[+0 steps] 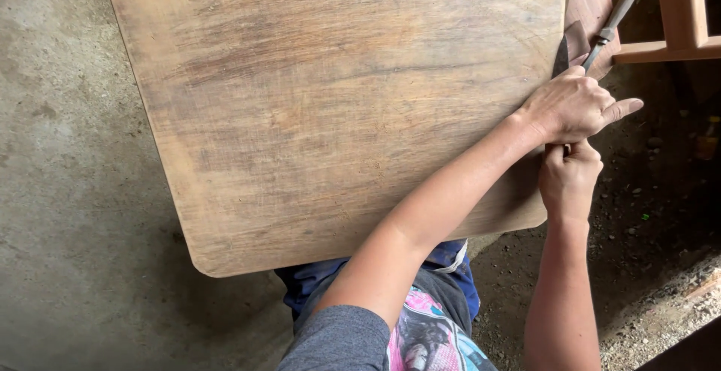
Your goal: The person scrapes the surface of a rectangular wooden board using a metal tool. They work across the board's surface and along the edges, occasionally repositioning the board to access different areas.
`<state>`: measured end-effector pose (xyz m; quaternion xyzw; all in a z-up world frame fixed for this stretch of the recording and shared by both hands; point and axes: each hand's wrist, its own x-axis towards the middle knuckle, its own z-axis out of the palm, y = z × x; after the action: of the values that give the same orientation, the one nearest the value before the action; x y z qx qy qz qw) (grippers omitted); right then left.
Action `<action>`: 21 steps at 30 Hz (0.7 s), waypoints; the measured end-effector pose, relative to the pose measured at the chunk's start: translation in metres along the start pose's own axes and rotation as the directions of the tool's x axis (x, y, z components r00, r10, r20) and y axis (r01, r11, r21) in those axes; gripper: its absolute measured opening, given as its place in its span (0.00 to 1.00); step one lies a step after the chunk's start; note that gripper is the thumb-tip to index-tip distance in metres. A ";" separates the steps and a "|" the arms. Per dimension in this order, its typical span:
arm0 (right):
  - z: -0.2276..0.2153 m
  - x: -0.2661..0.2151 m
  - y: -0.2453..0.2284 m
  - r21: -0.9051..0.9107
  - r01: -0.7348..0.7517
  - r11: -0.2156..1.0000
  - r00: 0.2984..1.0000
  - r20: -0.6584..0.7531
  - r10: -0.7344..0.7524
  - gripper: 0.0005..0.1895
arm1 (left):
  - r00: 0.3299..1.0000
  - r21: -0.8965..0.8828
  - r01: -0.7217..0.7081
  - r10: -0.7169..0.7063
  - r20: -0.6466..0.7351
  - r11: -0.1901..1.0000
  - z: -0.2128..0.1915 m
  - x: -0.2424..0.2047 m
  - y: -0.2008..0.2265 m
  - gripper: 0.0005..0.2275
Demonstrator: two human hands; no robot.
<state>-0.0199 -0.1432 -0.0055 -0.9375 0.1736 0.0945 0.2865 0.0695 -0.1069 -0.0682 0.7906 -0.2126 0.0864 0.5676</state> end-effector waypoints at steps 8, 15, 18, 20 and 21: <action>0.046 -0.033 0.002 -0.068 0.213 0.975 0.971 0.125 -0.204 0.04 | 0.996 0.022 0.075 -0.074 -0.052 0.997 -0.106 -0.054 0.012 0.20; 0.057 -0.050 -0.014 -0.110 0.273 0.956 0.950 0.189 -0.249 0.02 | 0.965 0.158 0.149 -0.109 -0.239 0.976 -0.126 -0.076 0.014 0.17; 0.022 -0.027 0.033 -0.162 0.281 0.946 0.959 0.064 -0.274 0.04 | 0.995 0.154 -0.054 0.065 -0.070 0.987 -0.037 -0.049 0.004 0.14; 0.010 -0.024 0.038 -0.165 0.264 0.950 0.964 0.037 -0.262 0.04 | 0.999 0.061 0.001 0.001 -0.033 0.998 -0.014 -0.034 0.006 0.19; 0.004 -0.022 0.041 -0.163 0.249 0.955 0.968 0.006 -0.252 0.05 | 0.998 -0.024 0.056 -0.055 0.010 0.998 -0.001 -0.027 0.006 0.24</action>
<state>-0.0565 -0.1669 -0.0230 -0.9728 0.0473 0.0643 0.2176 0.0432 -0.1011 -0.0727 0.7896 -0.1944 0.0643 0.5784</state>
